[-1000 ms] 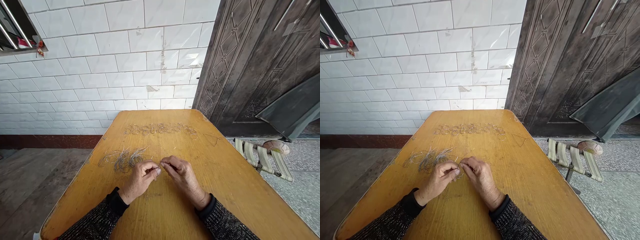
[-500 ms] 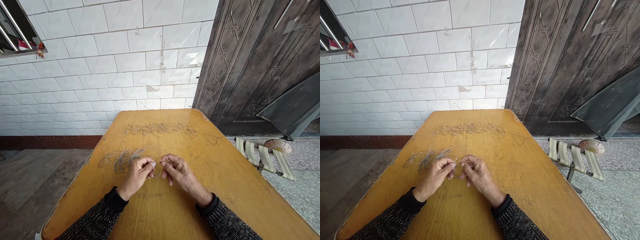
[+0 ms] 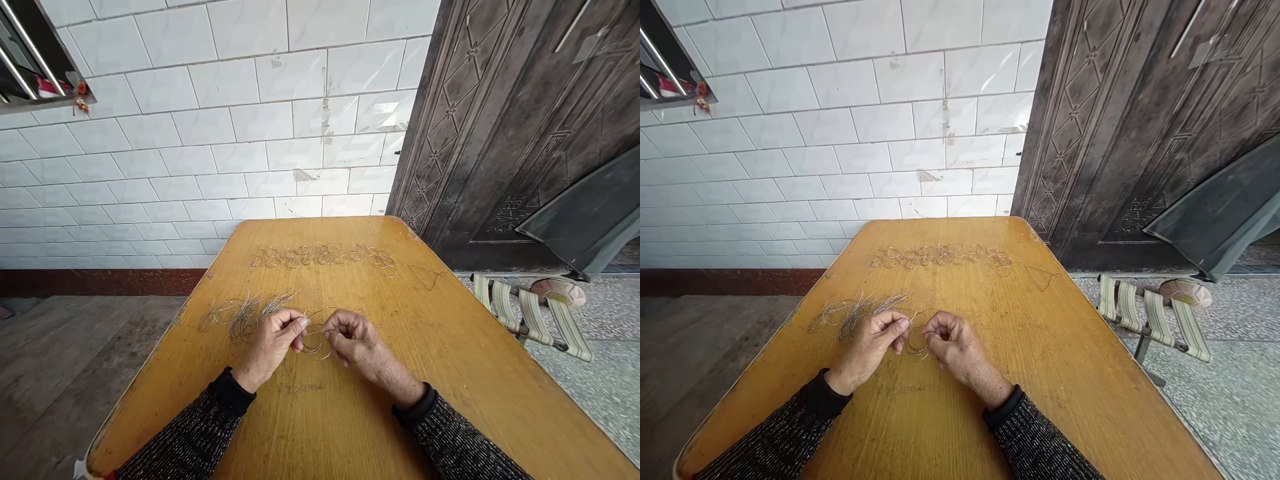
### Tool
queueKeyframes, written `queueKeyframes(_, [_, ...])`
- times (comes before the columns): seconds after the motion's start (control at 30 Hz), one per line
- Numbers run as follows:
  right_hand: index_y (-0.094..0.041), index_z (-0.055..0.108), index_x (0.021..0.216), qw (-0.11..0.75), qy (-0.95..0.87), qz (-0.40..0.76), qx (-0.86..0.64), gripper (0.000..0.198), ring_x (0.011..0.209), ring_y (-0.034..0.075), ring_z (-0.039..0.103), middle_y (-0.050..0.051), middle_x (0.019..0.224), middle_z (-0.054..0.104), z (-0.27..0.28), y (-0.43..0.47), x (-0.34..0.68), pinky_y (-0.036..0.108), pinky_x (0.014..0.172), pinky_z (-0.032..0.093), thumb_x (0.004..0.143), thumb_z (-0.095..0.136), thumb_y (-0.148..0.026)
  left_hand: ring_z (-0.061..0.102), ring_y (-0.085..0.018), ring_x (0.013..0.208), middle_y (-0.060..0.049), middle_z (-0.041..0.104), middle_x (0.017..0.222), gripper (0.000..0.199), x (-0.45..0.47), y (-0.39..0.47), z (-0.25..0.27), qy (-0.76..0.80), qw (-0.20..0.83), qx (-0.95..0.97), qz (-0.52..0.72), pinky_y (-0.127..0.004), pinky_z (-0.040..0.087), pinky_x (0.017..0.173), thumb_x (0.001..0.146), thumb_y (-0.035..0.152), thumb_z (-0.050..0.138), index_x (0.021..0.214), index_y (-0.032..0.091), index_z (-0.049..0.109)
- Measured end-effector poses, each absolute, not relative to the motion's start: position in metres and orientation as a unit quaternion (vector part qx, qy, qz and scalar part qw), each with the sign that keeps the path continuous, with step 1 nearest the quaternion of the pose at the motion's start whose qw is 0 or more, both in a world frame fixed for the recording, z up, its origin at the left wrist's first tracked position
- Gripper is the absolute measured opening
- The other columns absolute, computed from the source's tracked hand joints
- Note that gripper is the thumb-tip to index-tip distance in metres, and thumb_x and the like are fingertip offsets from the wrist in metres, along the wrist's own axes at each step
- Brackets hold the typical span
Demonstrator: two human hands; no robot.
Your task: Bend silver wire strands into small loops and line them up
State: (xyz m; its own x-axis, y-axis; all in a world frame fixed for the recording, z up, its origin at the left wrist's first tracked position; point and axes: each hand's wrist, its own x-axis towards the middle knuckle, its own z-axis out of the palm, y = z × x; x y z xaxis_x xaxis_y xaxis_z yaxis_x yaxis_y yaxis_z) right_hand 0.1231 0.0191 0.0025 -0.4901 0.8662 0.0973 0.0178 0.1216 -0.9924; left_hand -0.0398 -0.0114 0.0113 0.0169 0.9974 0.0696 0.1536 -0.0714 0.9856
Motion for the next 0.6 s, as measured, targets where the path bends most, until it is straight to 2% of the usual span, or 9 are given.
queueKeyframes(0.13, [-0.017,0.044,0.061,0.428,-0.632,0.519,-0.384,0.011,0.032,0.004,0.033,-0.008,0.045,0.039,0.001,0.022,0.121,0.016,0.033,0.027,0.068,0.049,-0.024,0.049,-0.009,0.053,0.001,0.054,0.062,0.025,-0.036,-0.014,0.013,0.477,0.525,0.515,0.482,-0.022,0.039,0.052,0.075,0.037,0.057,0.081,0.013,0.059])
queueKeyframes(0.23, [-0.017,0.045,0.062,0.447,-0.647,0.475,-0.395,0.009,0.035,0.004,0.034,-0.007,0.048,0.04,-0.005,0.023,0.12,0.017,0.035,0.029,0.07,0.047,-0.022,0.05,-0.008,0.054,-0.001,0.056,0.064,0.025,-0.033,-0.016,0.011,0.475,0.546,0.499,0.477,-0.022,0.039,0.051,0.073,0.037,0.059,0.079,0.012,0.06])
queueKeyframes(0.33, [-0.016,0.051,0.069,0.441,-0.683,0.426,-0.396,0.007,0.039,0.005,0.036,-0.006,0.049,0.039,-0.011,0.022,0.12,0.017,0.039,0.03,0.071,0.045,-0.018,0.049,-0.009,0.053,-0.001,0.056,0.064,0.026,-0.031,-0.016,0.009,0.494,0.53,0.491,0.484,-0.022,0.039,0.049,0.073,0.037,0.059,0.082,0.012,0.061])
queueKeyframes(0.43, [-0.016,0.054,0.076,0.429,-0.713,0.397,-0.387,0.012,0.041,0.006,0.035,-0.006,0.049,0.038,-0.015,0.021,0.12,0.017,0.041,0.029,0.073,0.042,-0.017,0.049,-0.009,0.05,0.001,0.055,0.057,0.026,-0.03,-0.016,0.009,0.511,0.492,0.5,0.497,-0.022,0.039,0.049,0.073,0.035,0.058,0.085,0.012,0.063])
queueKeyframes(0.6, [-0.016,0.053,0.075,0.425,-0.735,0.349,-0.396,0.012,0.043,0.007,0.034,-0.006,0.051,0.04,-0.015,0.018,0.119,0.018,0.043,0.028,0.074,0.041,-0.016,0.048,-0.009,0.048,0.002,0.054,0.051,0.027,-0.029,-0.016,0.011,0.523,0.47,0.512,0.494,-0.022,0.039,0.049,0.073,0.033,0.058,0.087,0.011,0.065])
